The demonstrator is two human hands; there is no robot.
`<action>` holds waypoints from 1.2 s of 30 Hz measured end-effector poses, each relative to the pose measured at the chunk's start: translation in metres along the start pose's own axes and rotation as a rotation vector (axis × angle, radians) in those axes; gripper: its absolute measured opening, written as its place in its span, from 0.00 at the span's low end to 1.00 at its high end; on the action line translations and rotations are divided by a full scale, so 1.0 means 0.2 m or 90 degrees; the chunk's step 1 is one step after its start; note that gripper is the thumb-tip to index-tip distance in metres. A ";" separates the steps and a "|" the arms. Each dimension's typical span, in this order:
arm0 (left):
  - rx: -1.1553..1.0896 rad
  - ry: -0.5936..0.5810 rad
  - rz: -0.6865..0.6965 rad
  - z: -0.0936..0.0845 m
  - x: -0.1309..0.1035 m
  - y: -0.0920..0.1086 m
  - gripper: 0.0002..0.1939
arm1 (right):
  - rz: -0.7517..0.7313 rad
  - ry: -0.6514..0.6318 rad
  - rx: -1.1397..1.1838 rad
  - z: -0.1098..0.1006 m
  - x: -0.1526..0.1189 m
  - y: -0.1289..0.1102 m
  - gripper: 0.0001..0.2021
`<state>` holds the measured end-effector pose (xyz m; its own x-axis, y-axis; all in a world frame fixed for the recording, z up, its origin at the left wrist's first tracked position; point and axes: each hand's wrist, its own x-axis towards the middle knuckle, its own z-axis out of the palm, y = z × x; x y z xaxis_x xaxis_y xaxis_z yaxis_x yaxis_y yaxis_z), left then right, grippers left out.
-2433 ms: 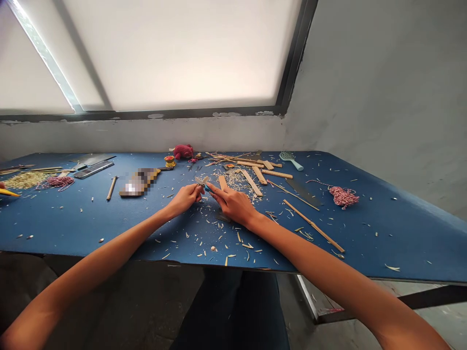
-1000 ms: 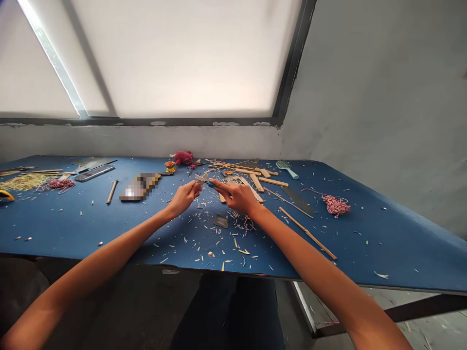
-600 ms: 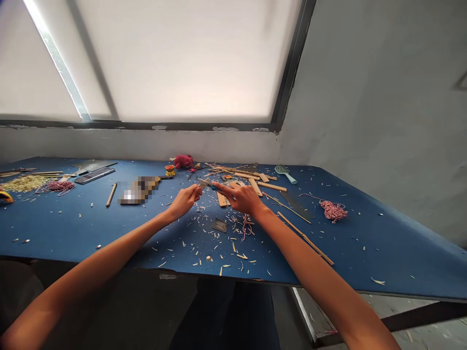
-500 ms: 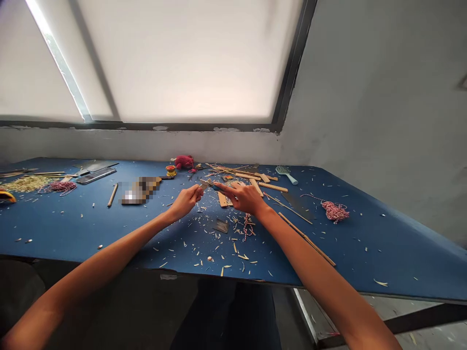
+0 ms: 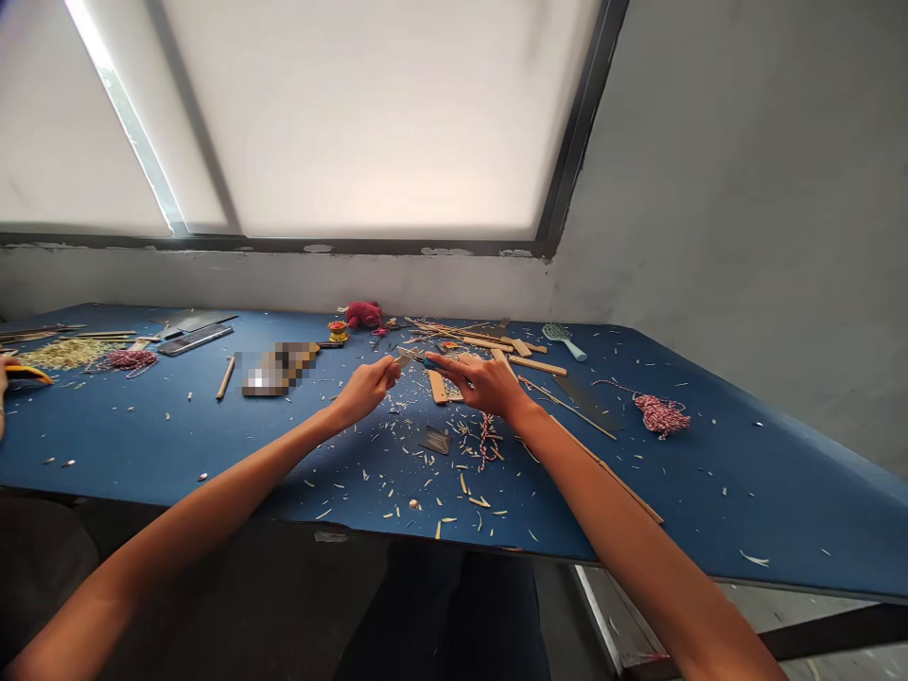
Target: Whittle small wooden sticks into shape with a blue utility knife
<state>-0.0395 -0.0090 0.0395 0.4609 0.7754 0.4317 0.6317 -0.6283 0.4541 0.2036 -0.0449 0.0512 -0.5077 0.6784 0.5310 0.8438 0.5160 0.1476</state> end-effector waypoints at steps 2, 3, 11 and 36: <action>0.051 -0.039 -0.016 -0.01 0.00 -0.03 0.20 | 0.004 -0.016 0.022 0.02 0.00 -0.02 0.22; 0.065 -0.064 -0.019 -0.02 0.00 -0.05 0.20 | 0.004 -0.028 0.031 0.02 0.00 -0.03 0.22; 0.176 -0.024 -0.148 -0.19 0.02 -0.21 0.27 | 0.006 -0.059 0.026 0.01 -0.02 -0.10 0.23; 0.156 0.125 -0.237 -0.15 0.03 -0.32 0.30 | 0.019 -0.073 0.044 0.03 -0.05 -0.12 0.23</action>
<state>-0.0962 0.0338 0.0372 0.0651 0.9032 0.4242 0.8700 -0.2596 0.4191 0.1867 -0.0607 0.0382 -0.5029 0.7470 0.4349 0.8465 0.5274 0.0731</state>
